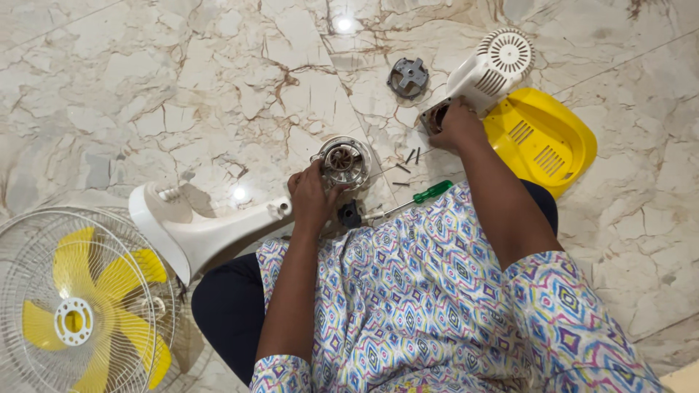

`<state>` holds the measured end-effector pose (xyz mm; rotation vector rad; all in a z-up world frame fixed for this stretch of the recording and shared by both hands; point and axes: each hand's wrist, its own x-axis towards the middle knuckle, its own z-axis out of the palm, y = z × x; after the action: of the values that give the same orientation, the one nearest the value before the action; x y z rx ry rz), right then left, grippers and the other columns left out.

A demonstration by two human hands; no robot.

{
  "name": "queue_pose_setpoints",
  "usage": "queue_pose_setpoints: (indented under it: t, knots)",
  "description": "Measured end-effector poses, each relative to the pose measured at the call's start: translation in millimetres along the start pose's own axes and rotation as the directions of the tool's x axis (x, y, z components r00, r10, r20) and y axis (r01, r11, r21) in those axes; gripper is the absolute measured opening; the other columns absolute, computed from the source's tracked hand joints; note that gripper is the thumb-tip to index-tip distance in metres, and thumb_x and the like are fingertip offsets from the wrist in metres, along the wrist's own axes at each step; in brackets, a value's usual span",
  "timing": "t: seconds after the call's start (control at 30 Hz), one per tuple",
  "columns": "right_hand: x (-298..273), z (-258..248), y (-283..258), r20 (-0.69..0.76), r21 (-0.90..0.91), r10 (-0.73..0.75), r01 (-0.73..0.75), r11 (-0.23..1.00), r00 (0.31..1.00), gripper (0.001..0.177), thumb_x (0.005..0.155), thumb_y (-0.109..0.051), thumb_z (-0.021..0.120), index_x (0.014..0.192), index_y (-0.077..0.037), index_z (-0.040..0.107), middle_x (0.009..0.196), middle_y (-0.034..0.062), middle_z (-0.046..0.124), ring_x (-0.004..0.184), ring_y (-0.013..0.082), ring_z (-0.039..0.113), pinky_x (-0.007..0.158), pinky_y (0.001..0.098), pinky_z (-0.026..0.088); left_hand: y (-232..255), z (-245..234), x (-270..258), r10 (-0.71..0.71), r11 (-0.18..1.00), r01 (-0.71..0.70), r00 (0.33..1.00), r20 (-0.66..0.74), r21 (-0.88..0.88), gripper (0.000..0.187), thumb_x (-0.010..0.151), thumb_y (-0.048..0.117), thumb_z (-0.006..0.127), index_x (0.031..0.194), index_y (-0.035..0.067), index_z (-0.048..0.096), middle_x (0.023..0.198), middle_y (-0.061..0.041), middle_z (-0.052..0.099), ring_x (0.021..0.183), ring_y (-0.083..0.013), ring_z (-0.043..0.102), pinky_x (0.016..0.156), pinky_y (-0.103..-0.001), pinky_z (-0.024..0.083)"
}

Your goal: The person sits on the floor and uses a screwdriver to remove screws from the yellow back cover of a disassembled fan. After removing the cover, they handle the fan motor and internal components.

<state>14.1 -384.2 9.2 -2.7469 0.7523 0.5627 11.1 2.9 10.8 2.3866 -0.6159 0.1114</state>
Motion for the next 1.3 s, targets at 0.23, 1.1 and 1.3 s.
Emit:
queue_pose_setpoints:
  t: [0.23, 1.1, 1.3]
  knots:
    - [8, 6, 3, -0.108, -0.003, -0.065, 0.065, 0.998, 0.992, 0.112, 0.061, -0.036, 0.091, 0.142, 0.016, 0.034, 0.139, 0.0351, 0.051, 0.129, 0.0466, 0.053, 0.108, 0.0442, 0.045, -3, 2, 1, -0.035, 0.999, 0.035, 0.999, 0.037, -0.003, 0.08, 0.08, 0.046, 0.084, 0.138, 0.002, 0.05, 0.114, -0.013, 0.071, 0.112, -0.0283, 0.065, 0.105, -0.047, 0.035]
    - [-157, -90, -102, -0.594, 0.36, -0.535, 0.794, 0.49, 0.6, 0.087, 0.067, -0.027, 0.099, 0.131, -0.002, 0.044, 0.115, 0.0211, 0.069, 0.107, 0.0327, 0.073, 0.094, 0.0389, 0.058, -3, 8, -1, -0.087, 0.995, 0.083, 0.992, 0.094, 0.05, 0.097, 0.075, 0.052, 0.086, 0.15, 0.008, 0.044, 0.117, -0.014, 0.07, 0.114, -0.0298, 0.065, 0.109, -0.047, 0.036]
    - [-178, -79, -103, -0.633, 0.456, -0.473, 0.79, 0.411, 0.612, 0.082, 0.073, -0.023, 0.098, 0.129, -0.002, 0.042, 0.113, 0.0168, 0.071, 0.104, 0.0251, 0.075, 0.094, 0.0349, 0.06, -16, 15, -5, 0.008, 0.998, -0.007, 1.0, -0.016, 0.07, 0.09, 0.076, 0.05, 0.085, 0.151, 0.018, 0.047, 0.123, -0.01, 0.071, 0.115, -0.0269, 0.064, 0.108, -0.061, 0.028]
